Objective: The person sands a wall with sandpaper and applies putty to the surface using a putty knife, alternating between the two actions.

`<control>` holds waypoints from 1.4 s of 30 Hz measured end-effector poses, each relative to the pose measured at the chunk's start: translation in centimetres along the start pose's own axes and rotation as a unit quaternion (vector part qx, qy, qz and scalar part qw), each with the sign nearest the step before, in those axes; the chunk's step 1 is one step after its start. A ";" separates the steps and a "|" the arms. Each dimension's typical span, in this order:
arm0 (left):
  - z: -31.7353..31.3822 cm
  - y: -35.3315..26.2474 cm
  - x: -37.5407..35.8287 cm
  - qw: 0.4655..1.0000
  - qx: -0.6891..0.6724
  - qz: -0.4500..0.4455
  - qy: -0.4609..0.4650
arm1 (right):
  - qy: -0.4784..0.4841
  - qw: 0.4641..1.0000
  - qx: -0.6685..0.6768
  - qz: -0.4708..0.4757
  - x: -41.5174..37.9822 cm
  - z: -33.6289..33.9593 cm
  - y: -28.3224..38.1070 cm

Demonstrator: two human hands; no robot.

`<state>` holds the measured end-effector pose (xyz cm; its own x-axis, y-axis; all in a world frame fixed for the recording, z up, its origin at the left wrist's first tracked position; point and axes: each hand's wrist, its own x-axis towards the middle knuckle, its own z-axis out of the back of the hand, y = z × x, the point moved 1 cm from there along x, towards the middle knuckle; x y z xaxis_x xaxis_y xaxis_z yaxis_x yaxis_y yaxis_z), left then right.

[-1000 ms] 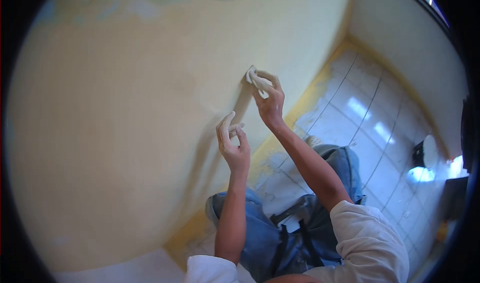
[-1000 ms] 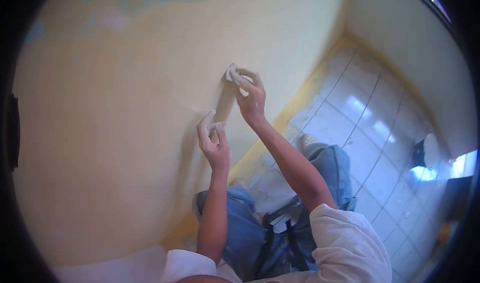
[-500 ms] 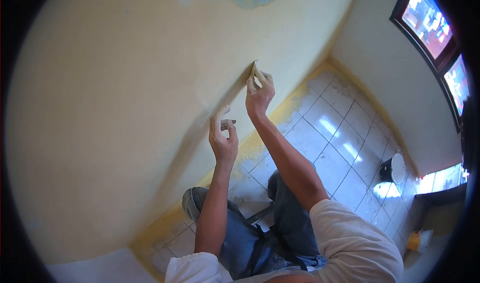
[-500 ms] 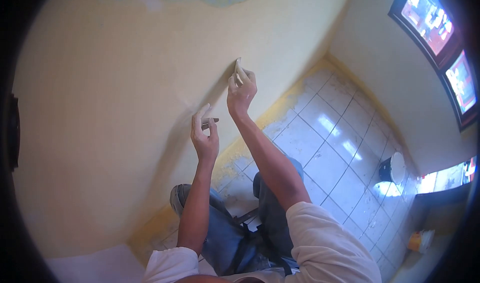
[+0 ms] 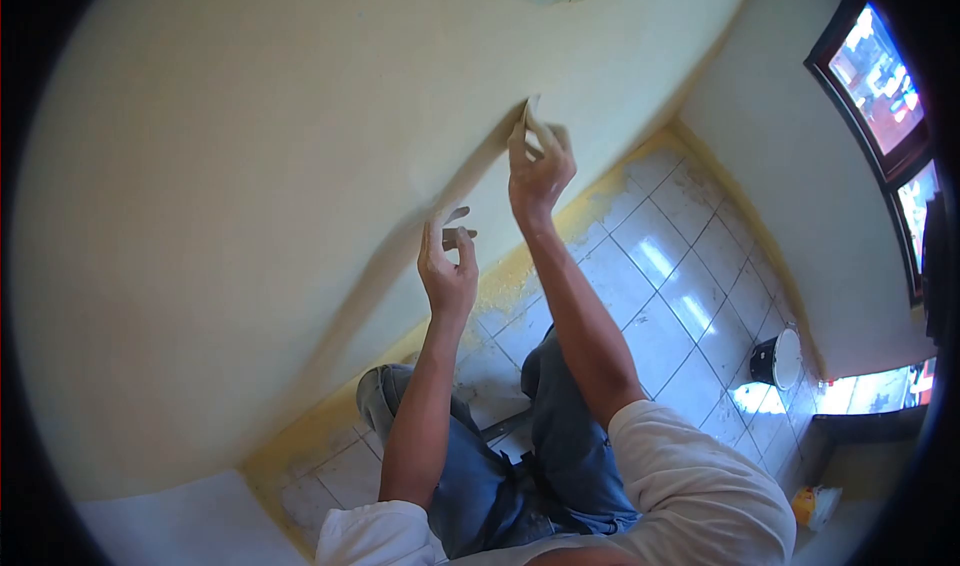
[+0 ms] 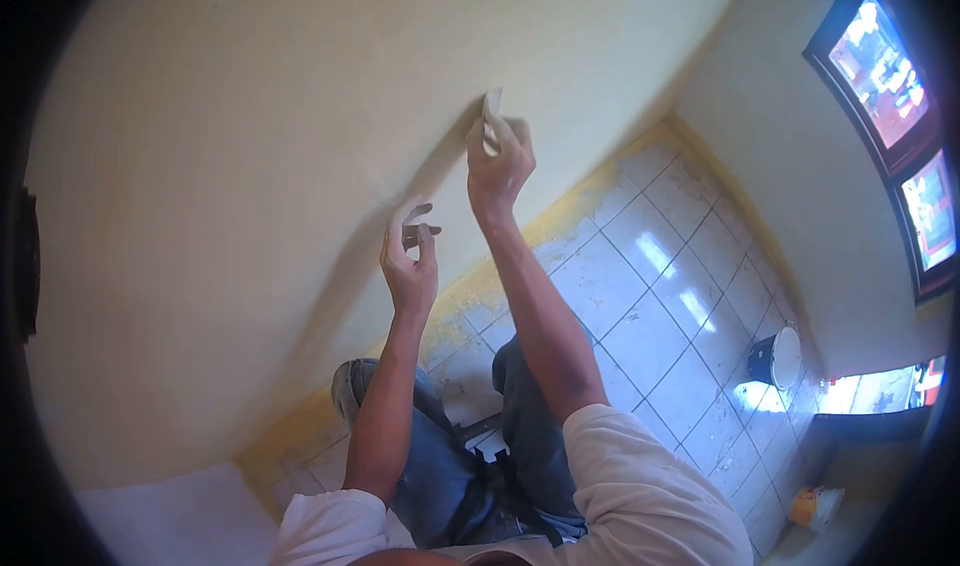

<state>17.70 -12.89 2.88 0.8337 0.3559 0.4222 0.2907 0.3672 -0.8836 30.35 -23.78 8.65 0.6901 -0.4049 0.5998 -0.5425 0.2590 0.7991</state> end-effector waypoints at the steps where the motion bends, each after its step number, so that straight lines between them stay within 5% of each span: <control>1: 0.0 0.2 0.1 1.000 -0.005 0.000 -0.002 | 0.003 1.000 0.008 0.025 0.6 0.0 0.3; 5: 0.0 0.1 0.1 1.000 -0.003 0.002 -0.006 | 0.032 0.998 -0.045 0.017 -3.5 0.5 -7.4; 9: -0.2 0.3 0.3 1.000 0.022 -0.001 0.007 | -0.008 0.999 -0.049 0.003 -2.0 0.0 -4.8; 11: -0.1 -0.1 0.3 1.000 0.004 0.006 0.008 | -0.028 0.991 -0.106 0.083 1.0 0.1 -2.3; 13: 0.1 0.0 0.4 1.000 -0.005 0.010 0.005 | -0.032 0.999 -0.022 0.037 3.5 0.2 0.9; 17: 0.1 0.6 0.1 1.000 0.000 0.005 -0.007 | 0.009 0.985 -0.152 0.081 -1.2 0.8 -6.3; 21: 0.3 1.5 0.5 1.000 0.013 -0.011 -0.014 | 0.010 0.997 -0.071 -0.020 -1.5 1.0 -6.2; 24: 0.6 0.4 0.7 1.000 0.002 0.004 -0.014 | -0.025 0.996 -0.053 0.070 2.3 0.1 0.7; 27: 0.5 0.7 0.5 1.000 0.010 -0.008 -0.015 | -0.011 0.985 -0.118 0.126 0.8 0.2 -2.6; 31: 0.9 1.7 0.6 1.000 0.012 -0.024 -0.012 | -0.010 0.997 -0.044 -0.062 -2.9 0.4 -6.4; 37: 1.9 1.5 0.2 0.999 0.027 -0.028 -0.020 | -0.025 0.990 -0.095 0.102 0.6 0.0 -4.5; 41: 1.7 1.4 0.5 1.000 0.017 -0.005 -0.017 | -0.001 0.985 -0.159 -0.066 -3.0 1.4 -9.6; 42: 1.8 1.5 0.5 1.000 0.019 -0.011 -0.015 | -0.015 0.990 -0.136 -0.036 -1.9 1.3 -8.7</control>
<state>17.69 -10.62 2.10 0.8127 0.3735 0.4471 0.2891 0.4078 -0.8661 33.13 -26.41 0.49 0.7062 -0.4554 0.5420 -0.3402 0.4531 0.8240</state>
